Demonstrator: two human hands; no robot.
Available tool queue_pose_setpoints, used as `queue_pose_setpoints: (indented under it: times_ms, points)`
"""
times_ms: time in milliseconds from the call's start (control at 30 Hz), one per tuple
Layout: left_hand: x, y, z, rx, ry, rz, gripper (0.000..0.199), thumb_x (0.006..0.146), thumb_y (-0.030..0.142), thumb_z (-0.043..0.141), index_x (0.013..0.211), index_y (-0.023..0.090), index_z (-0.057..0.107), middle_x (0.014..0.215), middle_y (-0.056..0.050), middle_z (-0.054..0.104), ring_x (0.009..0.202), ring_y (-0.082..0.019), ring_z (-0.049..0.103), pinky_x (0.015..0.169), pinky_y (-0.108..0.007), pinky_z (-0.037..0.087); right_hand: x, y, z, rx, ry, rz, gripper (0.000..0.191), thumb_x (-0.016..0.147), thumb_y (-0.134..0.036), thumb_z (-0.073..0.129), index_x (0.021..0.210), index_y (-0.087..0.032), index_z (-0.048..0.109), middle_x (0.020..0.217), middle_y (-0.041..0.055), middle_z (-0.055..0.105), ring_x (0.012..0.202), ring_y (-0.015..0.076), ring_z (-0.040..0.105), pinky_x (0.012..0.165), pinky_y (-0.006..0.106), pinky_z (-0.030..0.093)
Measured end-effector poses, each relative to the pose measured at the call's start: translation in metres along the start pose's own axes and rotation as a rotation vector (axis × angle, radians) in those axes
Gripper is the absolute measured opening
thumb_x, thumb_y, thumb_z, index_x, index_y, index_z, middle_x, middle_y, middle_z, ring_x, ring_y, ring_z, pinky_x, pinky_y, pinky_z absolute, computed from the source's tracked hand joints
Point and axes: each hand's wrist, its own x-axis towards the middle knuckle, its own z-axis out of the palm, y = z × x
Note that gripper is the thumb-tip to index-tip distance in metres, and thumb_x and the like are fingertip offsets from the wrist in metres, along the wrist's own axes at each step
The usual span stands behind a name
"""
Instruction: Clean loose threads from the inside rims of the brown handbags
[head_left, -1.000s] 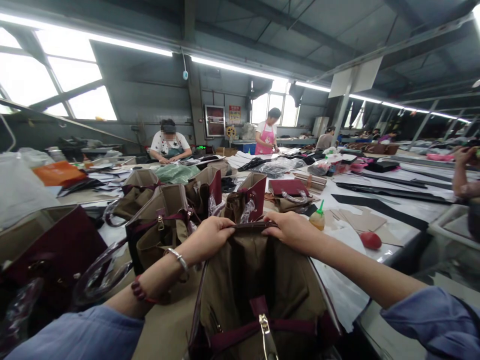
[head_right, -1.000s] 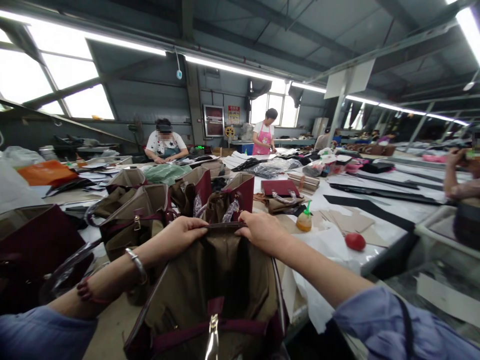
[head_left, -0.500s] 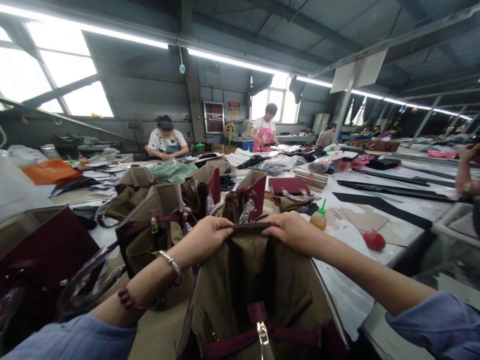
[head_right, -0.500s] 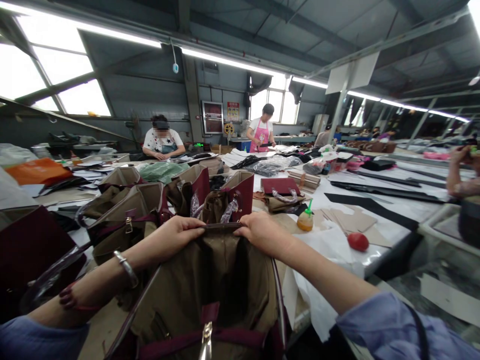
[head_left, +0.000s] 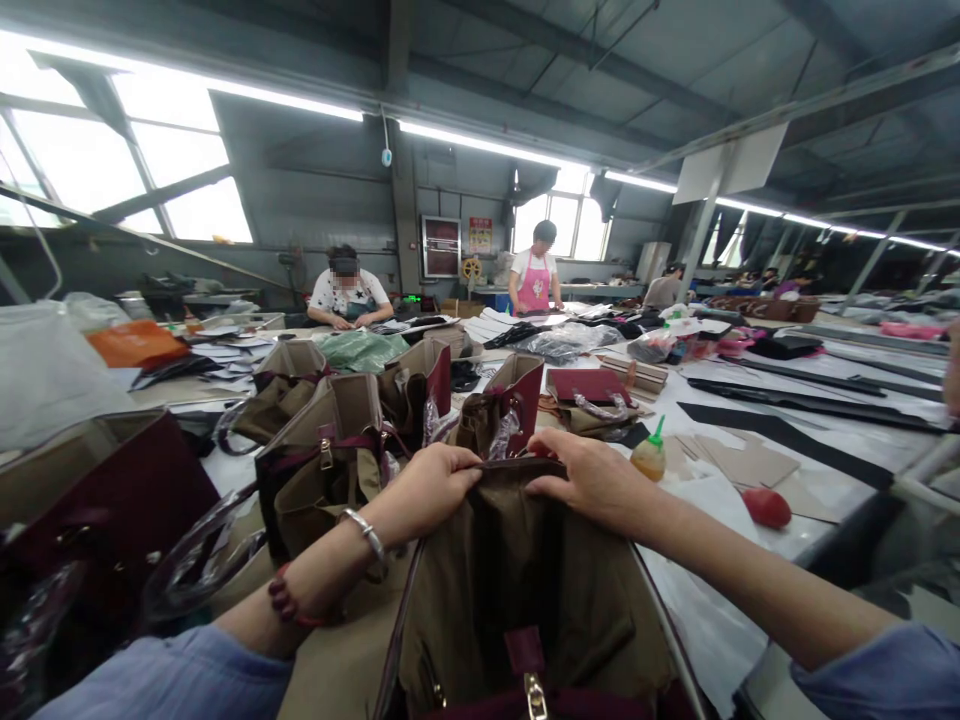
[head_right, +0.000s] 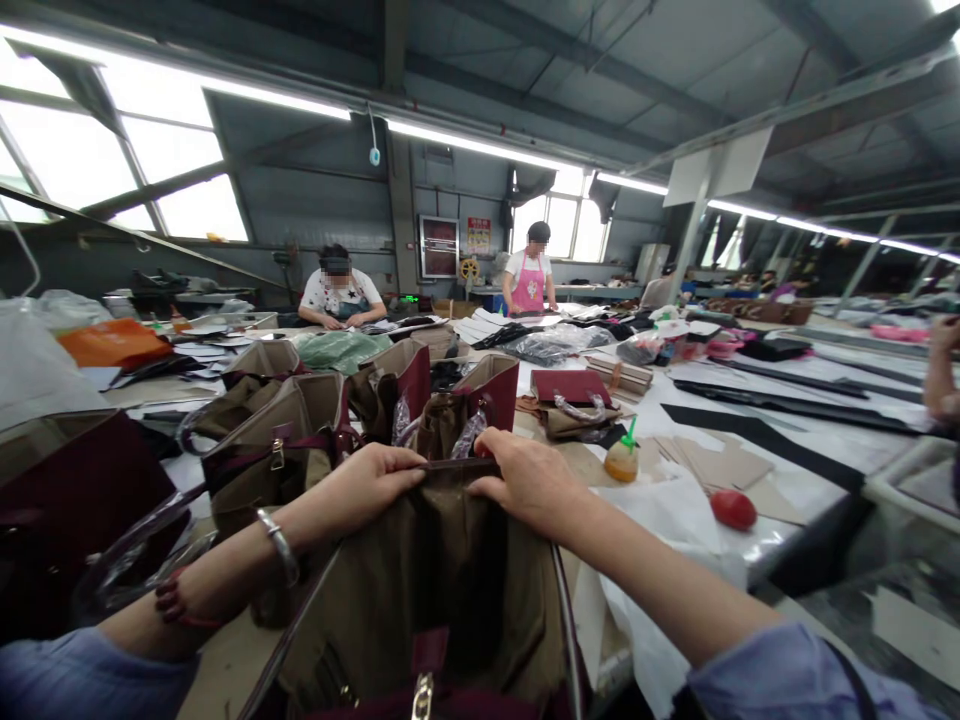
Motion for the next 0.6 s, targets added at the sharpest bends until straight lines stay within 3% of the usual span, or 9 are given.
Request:
queue_pose_setpoints:
  times_ms: [133, 367, 600]
  points:
    - [-0.004, -0.001, 0.002, -0.002, 0.019, 0.011, 0.032, 0.071, 0.031, 0.043, 0.082, 0.012, 0.065, 0.073, -0.004, 0.066, 0.072, -0.019, 0.057, 0.065, -0.026, 0.041, 0.001, -0.012, -0.002, -0.127, -0.033, -0.075, 0.037, 0.069, -0.034, 0.063, 0.101, -0.02, 0.048, 0.098, 0.0049, 0.058, 0.089, 0.0202, 0.055, 0.072, 0.028, 0.04]
    - [-0.004, -0.001, 0.006, 0.021, 0.033, 0.058, 0.031, 0.07, 0.029, 0.043, 0.082, 0.012, 0.066, 0.07, -0.004, 0.065, 0.07, -0.018, 0.056, 0.064, -0.025, 0.04, 0.013, -0.03, -0.004, -0.382, -0.139, 0.009, 0.027, 0.071, -0.031, 0.059, 0.092, -0.018, 0.048, 0.092, 0.0078, 0.061, 0.083, 0.0255, 0.058, 0.061, 0.031, 0.042]
    - [-0.001, -0.013, 0.006, -0.029, 0.045, 0.082, 0.032, 0.07, 0.031, 0.043, 0.081, 0.011, 0.066, 0.072, -0.004, 0.065, 0.07, -0.018, 0.056, 0.063, -0.025, 0.041, 0.008, -0.028, -0.001, -0.32, -0.085, -0.01, 0.034, 0.07, -0.038, 0.061, 0.094, -0.018, 0.047, 0.09, 0.0068, 0.06, 0.083, 0.0239, 0.057, 0.064, 0.03, 0.042]
